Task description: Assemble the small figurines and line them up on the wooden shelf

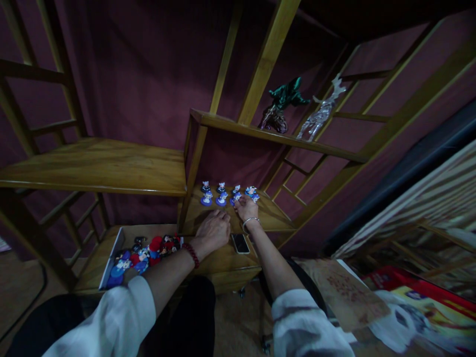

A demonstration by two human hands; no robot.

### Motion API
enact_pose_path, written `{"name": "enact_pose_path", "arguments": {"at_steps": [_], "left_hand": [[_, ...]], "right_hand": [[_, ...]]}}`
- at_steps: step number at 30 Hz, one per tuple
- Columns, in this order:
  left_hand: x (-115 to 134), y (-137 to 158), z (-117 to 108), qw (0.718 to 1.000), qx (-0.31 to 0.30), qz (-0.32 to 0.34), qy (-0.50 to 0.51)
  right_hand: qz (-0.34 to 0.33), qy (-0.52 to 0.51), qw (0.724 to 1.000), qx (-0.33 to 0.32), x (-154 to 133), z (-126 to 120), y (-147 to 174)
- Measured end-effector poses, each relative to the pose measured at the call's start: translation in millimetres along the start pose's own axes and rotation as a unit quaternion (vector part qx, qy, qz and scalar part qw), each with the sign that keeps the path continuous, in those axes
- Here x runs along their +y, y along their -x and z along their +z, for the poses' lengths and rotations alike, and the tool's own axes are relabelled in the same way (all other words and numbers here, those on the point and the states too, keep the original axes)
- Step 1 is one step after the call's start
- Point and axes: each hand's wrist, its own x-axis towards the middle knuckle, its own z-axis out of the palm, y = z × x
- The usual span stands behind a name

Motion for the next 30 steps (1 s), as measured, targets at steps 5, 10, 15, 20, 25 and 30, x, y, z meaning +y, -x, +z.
{"name": "enact_pose_path", "arguments": {"at_steps": [5, 10, 15, 20, 25, 30], "left_hand": [[-1, 0, 3, 1.0, 0.0, 0.001, 0.0], [0, 0, 3, 1.0, -0.004, -0.004, -0.004], [3, 0, -2, 1.0, -0.01, -0.001, -0.009], [1, 0, -1, 1.0, -0.008, -0.003, 0.005], [-1, 0, 6, 1.0, 0.008, 0.0, -0.003], [-2, 0, 8, 1.0, 0.011, 0.006, -0.002]], "right_hand": [[0.047, -0.007, 0.999, -0.017, -4, 2, 2], [0.036, 0.049, 0.998, -0.025, -7, 0, 2], [0.008, 0.14, 0.99, -0.027, -18, -5, 2], [-0.003, 0.182, 0.983, -0.02, -27, -6, 4], [-0.004, 0.19, 0.982, -0.011, -27, -5, 4], [-0.002, 0.164, 0.986, -0.013, -24, -5, 6]]}}
